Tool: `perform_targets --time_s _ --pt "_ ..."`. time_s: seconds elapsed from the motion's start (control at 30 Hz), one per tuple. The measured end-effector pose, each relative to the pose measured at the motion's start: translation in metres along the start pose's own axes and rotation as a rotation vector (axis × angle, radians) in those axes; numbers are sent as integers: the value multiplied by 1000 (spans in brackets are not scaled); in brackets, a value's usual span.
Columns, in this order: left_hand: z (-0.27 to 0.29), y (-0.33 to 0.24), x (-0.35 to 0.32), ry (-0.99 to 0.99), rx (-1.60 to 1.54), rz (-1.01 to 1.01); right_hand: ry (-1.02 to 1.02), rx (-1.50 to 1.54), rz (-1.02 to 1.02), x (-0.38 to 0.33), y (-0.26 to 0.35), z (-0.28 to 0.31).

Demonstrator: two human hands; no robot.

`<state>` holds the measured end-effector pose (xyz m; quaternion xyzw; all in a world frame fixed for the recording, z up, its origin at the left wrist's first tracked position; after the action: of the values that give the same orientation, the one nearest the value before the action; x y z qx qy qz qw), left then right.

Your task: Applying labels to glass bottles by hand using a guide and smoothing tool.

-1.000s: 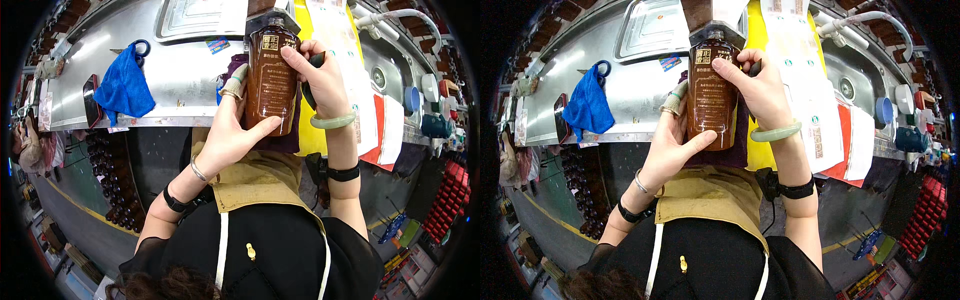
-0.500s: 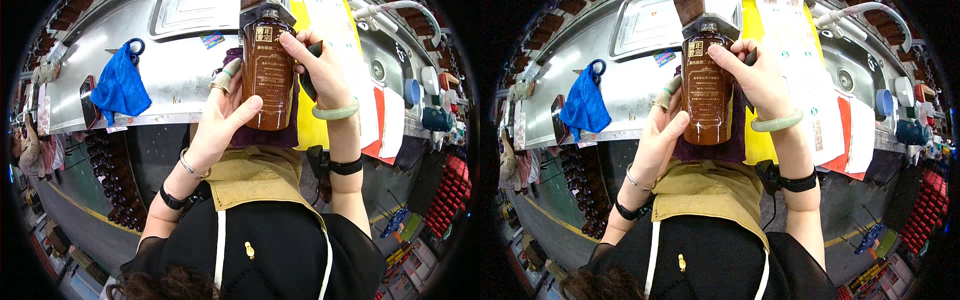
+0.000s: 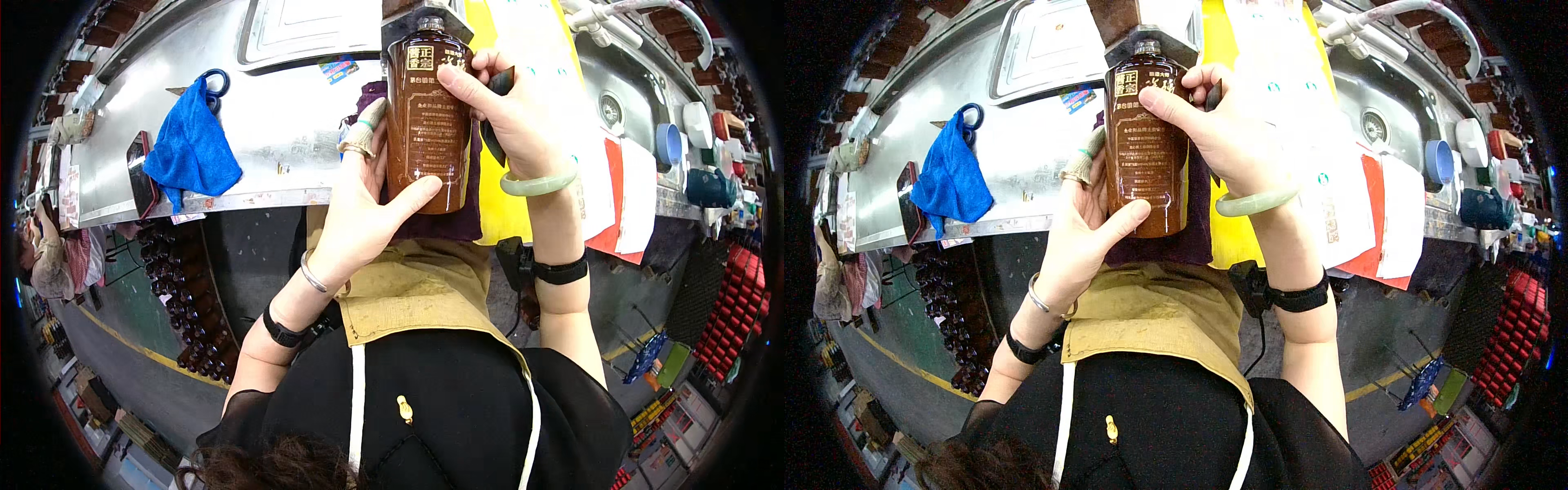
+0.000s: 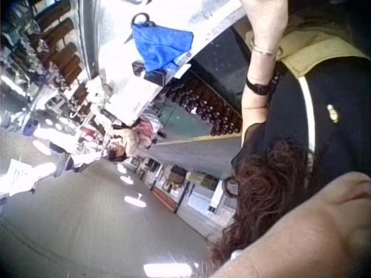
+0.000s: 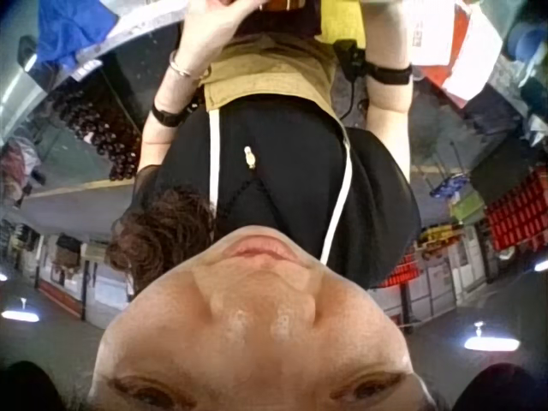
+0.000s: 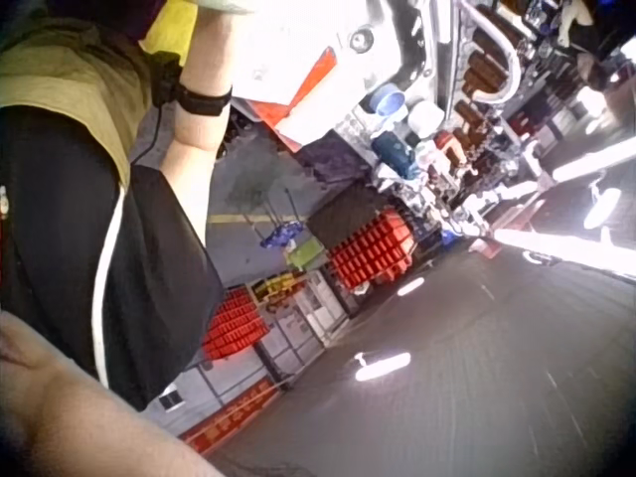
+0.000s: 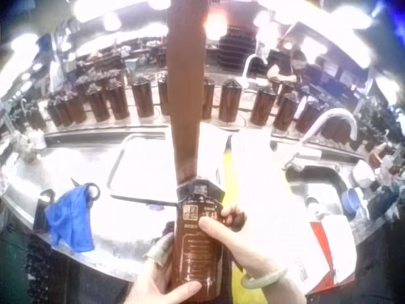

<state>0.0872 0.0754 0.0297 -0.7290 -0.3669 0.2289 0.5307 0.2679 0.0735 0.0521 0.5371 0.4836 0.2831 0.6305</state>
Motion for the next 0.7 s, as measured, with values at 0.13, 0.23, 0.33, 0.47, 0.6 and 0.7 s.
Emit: perform_targets --time_s 0.13,0.23,0.33,0.47,0.6,0.7 --pt "2 4 -2 -11 42 -16 -5 -56 43 2 -2 3" --pt "-1 0 1 5 60 -41 -12 181 -11 1 7 16" --pt "-2 -6 -2 -12 65 -63 -126 -318 302 0 45 46" --pt "-2 -3 -3 -24 45 -76 -32 -270 490 -11 83 42" --pt "-1 -1 -3 -31 95 -80 7 -431 559 -14 90 26" --pt "-1 -4 -2 -35 90 -88 -51 -509 141 -3 57 18"
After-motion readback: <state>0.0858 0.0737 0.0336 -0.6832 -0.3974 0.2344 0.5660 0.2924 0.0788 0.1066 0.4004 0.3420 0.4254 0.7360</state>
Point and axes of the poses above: each hand's wrist, its own x-axis towards the middle knuckle, its own z-axis out of the back of the hand, y = z × x, the point moved 9 cm from there along x, towards the middle knuckle, and after that the axes turned 8 degrees about -z, right-handed, at the moved point
